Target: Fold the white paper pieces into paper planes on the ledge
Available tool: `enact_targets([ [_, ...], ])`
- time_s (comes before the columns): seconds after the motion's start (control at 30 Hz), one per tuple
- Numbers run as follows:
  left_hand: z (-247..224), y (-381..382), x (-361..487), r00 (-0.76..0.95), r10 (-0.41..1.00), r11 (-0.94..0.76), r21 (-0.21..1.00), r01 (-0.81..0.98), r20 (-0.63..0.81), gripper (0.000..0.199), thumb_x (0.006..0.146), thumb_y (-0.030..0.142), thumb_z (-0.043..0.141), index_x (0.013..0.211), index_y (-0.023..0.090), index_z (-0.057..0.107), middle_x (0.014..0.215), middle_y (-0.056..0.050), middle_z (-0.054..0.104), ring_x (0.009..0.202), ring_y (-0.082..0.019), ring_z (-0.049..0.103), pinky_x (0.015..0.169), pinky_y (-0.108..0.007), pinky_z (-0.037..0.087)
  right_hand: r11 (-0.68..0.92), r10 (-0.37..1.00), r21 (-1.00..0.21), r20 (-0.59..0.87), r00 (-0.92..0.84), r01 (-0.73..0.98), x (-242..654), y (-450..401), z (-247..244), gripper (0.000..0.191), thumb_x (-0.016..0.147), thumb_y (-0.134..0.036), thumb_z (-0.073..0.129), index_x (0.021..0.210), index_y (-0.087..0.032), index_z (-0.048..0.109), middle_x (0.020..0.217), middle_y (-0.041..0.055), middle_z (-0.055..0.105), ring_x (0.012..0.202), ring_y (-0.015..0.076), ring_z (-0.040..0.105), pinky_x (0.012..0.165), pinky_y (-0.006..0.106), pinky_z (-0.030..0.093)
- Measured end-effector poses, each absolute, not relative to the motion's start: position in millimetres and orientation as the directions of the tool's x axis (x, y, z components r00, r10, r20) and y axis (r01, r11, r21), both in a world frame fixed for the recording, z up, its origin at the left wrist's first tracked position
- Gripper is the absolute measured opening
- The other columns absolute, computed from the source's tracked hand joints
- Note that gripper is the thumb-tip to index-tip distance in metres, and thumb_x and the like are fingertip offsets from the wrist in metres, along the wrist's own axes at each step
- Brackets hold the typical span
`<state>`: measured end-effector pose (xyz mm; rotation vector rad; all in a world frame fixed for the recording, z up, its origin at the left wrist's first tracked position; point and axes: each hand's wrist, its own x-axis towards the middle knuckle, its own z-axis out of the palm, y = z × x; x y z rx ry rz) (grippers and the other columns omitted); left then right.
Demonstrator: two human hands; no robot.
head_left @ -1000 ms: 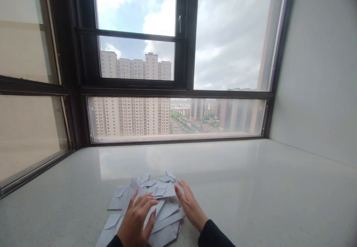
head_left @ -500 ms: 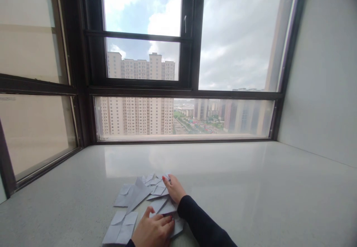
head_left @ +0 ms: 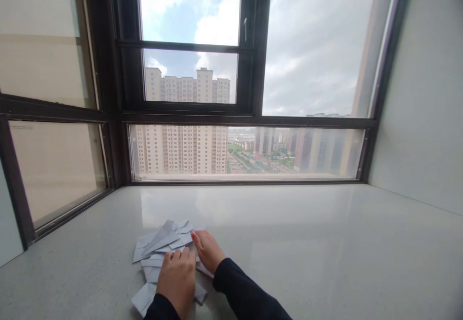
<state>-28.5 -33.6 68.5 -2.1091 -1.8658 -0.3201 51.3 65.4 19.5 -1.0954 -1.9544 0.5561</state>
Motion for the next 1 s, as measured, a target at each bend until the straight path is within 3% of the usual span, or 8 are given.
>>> enact_targets([
  [0.13,57.0,-29.5,-19.9,0.306,0.878,-0.333,0.008,0.943,0.369,0.034,0.074,0.007,0.037,0.099,0.019,0.058,0.101,-0.006,0.062,0.097,-0.021,0.052,0.084,-0.036,0.033,0.442,0.891,-0.764,0.435,-0.129,0.470,74.8,73.0,25.8,0.034,0.085,-0.028,0.031,0.111,-0.012,0.046,0.106,0.0135,0.054,0.099,0.0198,0.050,0.088,0.032,0.037],
  [0.27,32.5,-22.0,-20.2,0.594,0.745,-0.622,-0.004,0.783,0.305,0.036,0.079,0.026,0.041,0.115,0.027,0.047,0.118,-0.003,0.054,0.111,-0.020,0.044,0.089,-0.034,0.033,0.305,0.935,-0.837,0.354,0.025,0.455,107.3,72.9,24.4,0.048,0.083,-0.028,0.029,0.121,0.001,0.028,0.107,0.0223,0.050,0.092,0.0224,0.054,0.082,0.034,0.041],
  [0.4,23.6,-24.0,-20.6,0.481,0.805,-0.513,0.001,0.858,0.347,0.042,0.081,0.041,0.035,0.119,0.025,0.043,0.115,-0.006,0.056,0.108,-0.024,0.047,0.087,-0.042,0.034,0.220,0.961,-0.887,0.269,0.067,0.407,136.7,52.0,16.7,0.054,0.075,-0.027,0.040,0.120,0.000,0.030,0.104,0.0212,0.052,0.091,0.0232,0.055,0.079,0.032,0.043],
  [0.6,23.1,-23.9,-25.5,0.299,0.853,-0.320,-0.025,0.947,0.427,0.040,0.081,0.033,0.037,0.118,0.021,0.045,0.103,-0.010,0.063,0.106,-0.027,0.047,0.089,-0.050,0.027,0.197,0.978,-0.911,0.208,-0.008,0.363,162.9,19.0,0.1,0.053,0.065,-0.022,0.048,0.115,-0.007,0.039,0.113,0.0176,0.050,0.109,0.0230,0.044,0.092,0.033,0.033],
  [0.73,2.6,-6.8,-30.1,0.606,0.669,-0.599,-0.171,0.782,0.431,0.044,0.080,0.038,0.040,0.123,0.028,0.037,0.124,-0.003,0.049,0.115,-0.024,0.038,0.096,-0.043,0.023,0.325,0.938,-0.867,0.346,-0.014,0.377,162.7,13.2,-2.3,0.045,0.068,-0.019,0.045,0.112,-0.014,0.044,0.112,0.0124,0.053,0.107,0.0211,0.046,0.092,0.034,0.035],
  [0.8,-5.5,-0.2,-30.9,0.684,0.581,-0.671,-0.216,0.709,0.440,0.043,0.081,0.040,0.039,0.122,0.030,0.038,0.122,0.000,0.050,0.114,-0.022,0.039,0.099,-0.040,0.019,0.427,0.885,-0.809,0.466,-0.002,0.403,160.0,11.4,0.4,0.040,0.069,-0.018,0.043,0.109,-0.017,0.046,0.111,0.0101,0.053,0.106,0.0213,0.047,0.091,0.036,0.036],
  [0.87,-6.1,1.3,-31.1,0.687,0.571,-0.671,-0.225,0.706,0.449,0.040,0.082,0.040,0.036,0.120,0.029,0.040,0.117,0.000,0.055,0.112,-0.020,0.042,0.100,-0.038,0.016,0.502,0.836,-0.755,0.548,-0.014,0.422,158.1,8.8,4.4,0.038,0.071,-0.017,0.043,0.108,-0.019,0.048,0.109,0.0096,0.055,0.104,0.0218,0.048,0.090,0.037,0.037],
  [1.0,11.5,-8.0,-32.1,0.544,0.712,-0.553,-0.123,0.824,0.445,0.037,0.084,0.038,0.032,0.115,0.025,0.046,0.111,-0.002,0.059,0.108,-0.020,0.047,0.098,-0.040,0.022,0.537,0.815,-0.740,0.578,-0.025,0.405,158.1,2.4,13.7,0.035,0.072,-0.016,0.041,0.106,-0.019,0.050,0.102,0.0096,0.057,0.095,0.0214,0.053,0.084,0.035,0.042],
])
